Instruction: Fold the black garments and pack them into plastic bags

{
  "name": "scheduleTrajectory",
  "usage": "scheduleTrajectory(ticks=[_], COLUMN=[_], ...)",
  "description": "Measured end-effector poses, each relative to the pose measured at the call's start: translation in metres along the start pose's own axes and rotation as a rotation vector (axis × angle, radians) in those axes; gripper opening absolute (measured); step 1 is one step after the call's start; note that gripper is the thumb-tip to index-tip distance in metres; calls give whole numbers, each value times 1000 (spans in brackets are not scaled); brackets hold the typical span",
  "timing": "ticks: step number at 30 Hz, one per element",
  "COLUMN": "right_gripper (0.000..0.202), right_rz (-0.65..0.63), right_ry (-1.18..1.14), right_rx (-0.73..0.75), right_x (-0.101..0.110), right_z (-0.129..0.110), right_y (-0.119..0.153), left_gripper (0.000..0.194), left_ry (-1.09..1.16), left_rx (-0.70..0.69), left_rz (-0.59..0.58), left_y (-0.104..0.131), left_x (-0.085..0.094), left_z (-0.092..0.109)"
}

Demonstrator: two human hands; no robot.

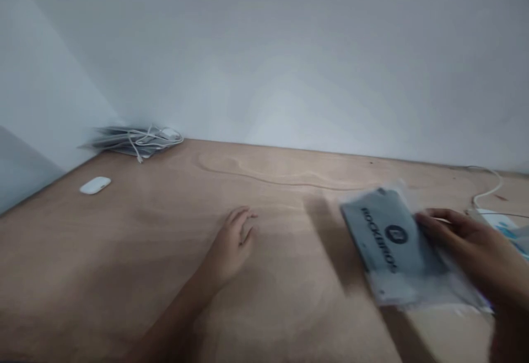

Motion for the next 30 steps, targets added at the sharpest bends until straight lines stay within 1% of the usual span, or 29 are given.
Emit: scheduleTrajectory(ticks=[1,3,4,5,6,7,9,10,12,14,18,22,24,26,28,30], right_gripper=[44,42,39,36,35,33,32,32,34,37,44,41,37,31,25,19], right_rz=[-81,-238,-299,-379,-469,-518,-572,-580,-583,-574,-548,-561,-583,-632,-725,-858], right_ry=[-152,-376,-482,-591,-688,-723,-768,-776,-795,-809,-809,-790,-787,-788,-789,-787], right_rx=[-32,-9,33,60,57,54,42,34,12,-20,-51,-45,-49,-57,-68,-76], right_x=[-23,-75,-101,-128,-153,-174,-204,-214,-225,-229,-233,-237,-238,-239,-238,-236], right_z=[-18,-54,-71,-86,-97,-104,-110,-110,-106,-99,-90,-88,-89,-89,-90,-92], right_y=[2,9,13,18,25,32,43,48,52,52,44,42,45,49,54,60], left_gripper=[21,21,22,23,24,22,18,20,25,26,23,20,21,21,21,20], left_ry=[43,93,88,65,29,-9,-66,-78,-86,-83,-53,-46,-51,-61,-79,-102], left_rx=[-21,-87,-109,-114,-103,-83,-26,-4,21,37,32,28,27,22,21,27], left_rz=[29,77,92,95,85,64,-5,-41,-103,-150,-234,-286,-294,-280,-236,-175], left_y=[-5,-16,-21,-28,-34,-39,-47,-48,-47,-43,-31,-25,-24,-25,-30,-37], left_x=[9,20,21,18,12,4,-15,-25,-39,-49,-60,-69,-71,-69,-63,-53], left_z=[14,40,49,54,54,51,37,29,18,14,22,24,21,17,11,5])
Point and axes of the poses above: each hand's wrist, its own y-axis away from the middle knuckle, its own x-axis out of the back of the hand, z = x × y, the point moved 6 cm from there along -y, towards the middle knuckle, and after that the axes turned 9 degrees about x, right-handed, at the moved point
